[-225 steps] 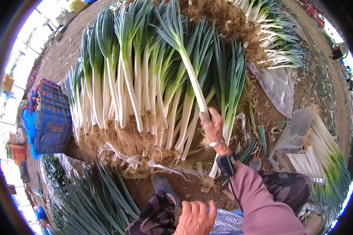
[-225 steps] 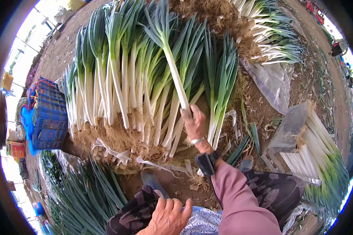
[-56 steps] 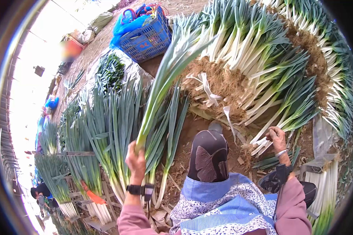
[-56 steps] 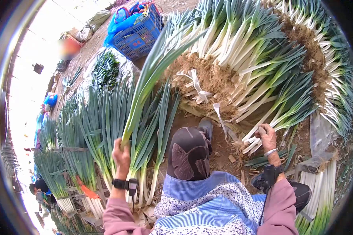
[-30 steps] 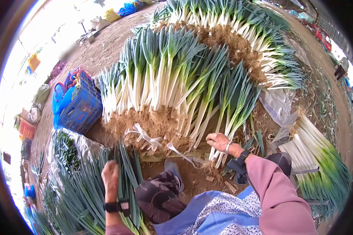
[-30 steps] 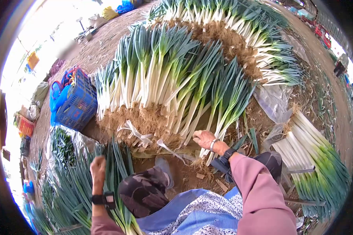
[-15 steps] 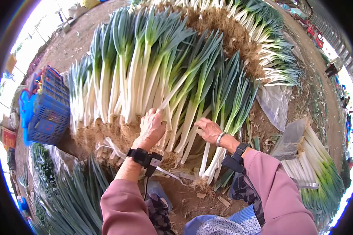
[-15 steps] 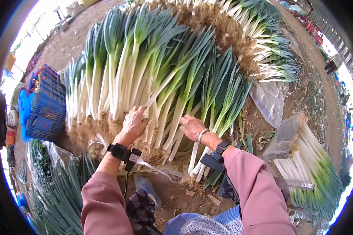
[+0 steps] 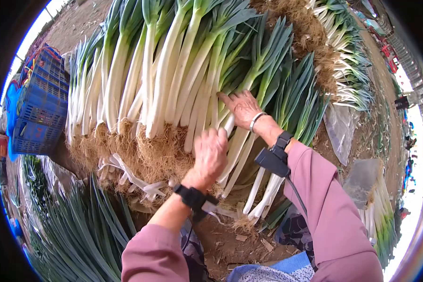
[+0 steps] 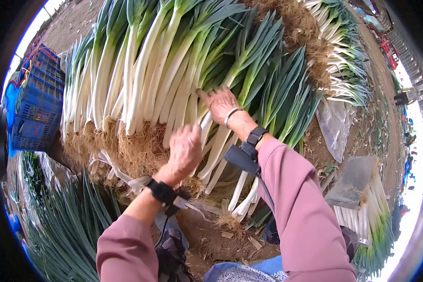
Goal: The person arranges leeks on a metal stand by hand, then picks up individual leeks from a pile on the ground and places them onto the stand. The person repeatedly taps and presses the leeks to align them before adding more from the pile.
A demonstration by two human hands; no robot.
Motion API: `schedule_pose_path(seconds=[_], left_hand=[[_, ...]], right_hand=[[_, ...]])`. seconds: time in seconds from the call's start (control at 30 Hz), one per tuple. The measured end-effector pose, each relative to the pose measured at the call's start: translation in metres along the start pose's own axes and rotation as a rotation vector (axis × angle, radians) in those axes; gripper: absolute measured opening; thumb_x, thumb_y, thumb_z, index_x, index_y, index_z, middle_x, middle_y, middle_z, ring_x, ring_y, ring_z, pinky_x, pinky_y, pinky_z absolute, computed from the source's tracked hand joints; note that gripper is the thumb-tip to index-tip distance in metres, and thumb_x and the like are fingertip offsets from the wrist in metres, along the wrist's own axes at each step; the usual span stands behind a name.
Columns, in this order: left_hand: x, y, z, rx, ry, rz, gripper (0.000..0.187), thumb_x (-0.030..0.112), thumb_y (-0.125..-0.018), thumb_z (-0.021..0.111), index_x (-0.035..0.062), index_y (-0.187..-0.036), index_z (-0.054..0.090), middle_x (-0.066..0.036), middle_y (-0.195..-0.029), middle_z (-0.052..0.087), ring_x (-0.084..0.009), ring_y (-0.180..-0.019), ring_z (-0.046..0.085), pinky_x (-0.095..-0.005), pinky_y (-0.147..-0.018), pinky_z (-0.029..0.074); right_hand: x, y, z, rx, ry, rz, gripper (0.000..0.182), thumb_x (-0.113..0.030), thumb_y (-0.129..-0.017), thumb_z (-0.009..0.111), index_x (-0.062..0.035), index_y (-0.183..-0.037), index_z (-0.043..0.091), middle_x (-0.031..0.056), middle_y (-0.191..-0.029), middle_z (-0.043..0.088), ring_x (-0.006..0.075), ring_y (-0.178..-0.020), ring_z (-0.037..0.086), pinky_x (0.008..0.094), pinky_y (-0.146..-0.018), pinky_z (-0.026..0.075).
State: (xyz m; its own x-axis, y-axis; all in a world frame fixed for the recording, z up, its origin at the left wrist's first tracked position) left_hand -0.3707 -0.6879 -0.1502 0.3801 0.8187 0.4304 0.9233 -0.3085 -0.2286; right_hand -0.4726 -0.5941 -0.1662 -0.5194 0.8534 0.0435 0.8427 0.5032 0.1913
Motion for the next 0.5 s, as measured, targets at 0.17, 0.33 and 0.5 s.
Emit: schedule_pose_path(seconds=[0.17,0.33,0.5], left_hand=[[0.011,0.046,0.019,-0.192,-0.023,0.036,0.02,0.0,-0.071,0.052,0.0006,-0.091,0.047,-0.018,-0.086,0.053,-0.0346,-0.083,0.054,-0.0453,-0.072,0.042],[0.024,0.063,0.031,-0.279,0.013,0.091,0.023,0.001,-0.068,0.054,0.0001,-0.09,0.05,-0.018,-0.089,0.051,-0.0334,-0.084,0.054,-0.0451,-0.075,0.042],[0.042,0.068,0.016,-0.222,0.107,0.131,0.023,0.002,-0.075,0.054,-0.0005,-0.098,0.054,-0.021,-0.102,0.051,-0.0363,-0.092,0.054,-0.0461,-0.08,0.043]], right_hand=[[-0.004,0.027,0.019,0.136,-0.003,-0.13,0.06,-0.006,-0.072,0.059,-0.0146,-0.131,0.051,0.0097,-0.111,0.058,0.0243,-0.096,0.061,0.039,-0.08,0.041],[-0.002,0.076,0.048,-0.025,0.114,-0.064,0.03,-0.008,-0.072,0.061,-0.0161,-0.1,0.066,0.0111,-0.108,0.055,0.0244,-0.1,0.058,0.0366,-0.08,0.042],[0.03,0.167,0.101,-0.134,-0.054,0.077,0.065,0.006,-0.069,0.058,-0.0119,-0.13,0.048,0.0198,-0.139,0.038,0.0342,-0.112,0.052,0.0413,-0.096,0.041]])
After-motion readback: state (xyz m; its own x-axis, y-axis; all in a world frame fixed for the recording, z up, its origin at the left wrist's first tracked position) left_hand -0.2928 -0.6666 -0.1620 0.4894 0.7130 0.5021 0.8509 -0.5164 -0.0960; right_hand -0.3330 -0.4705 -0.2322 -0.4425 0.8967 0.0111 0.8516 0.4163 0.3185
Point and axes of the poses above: each hand's wrist, its own y-axis away from the middle knuckle, its own z-axis out of the palm, x = y × z, the point moved 7 cm from there along -y, towards the middle knuckle
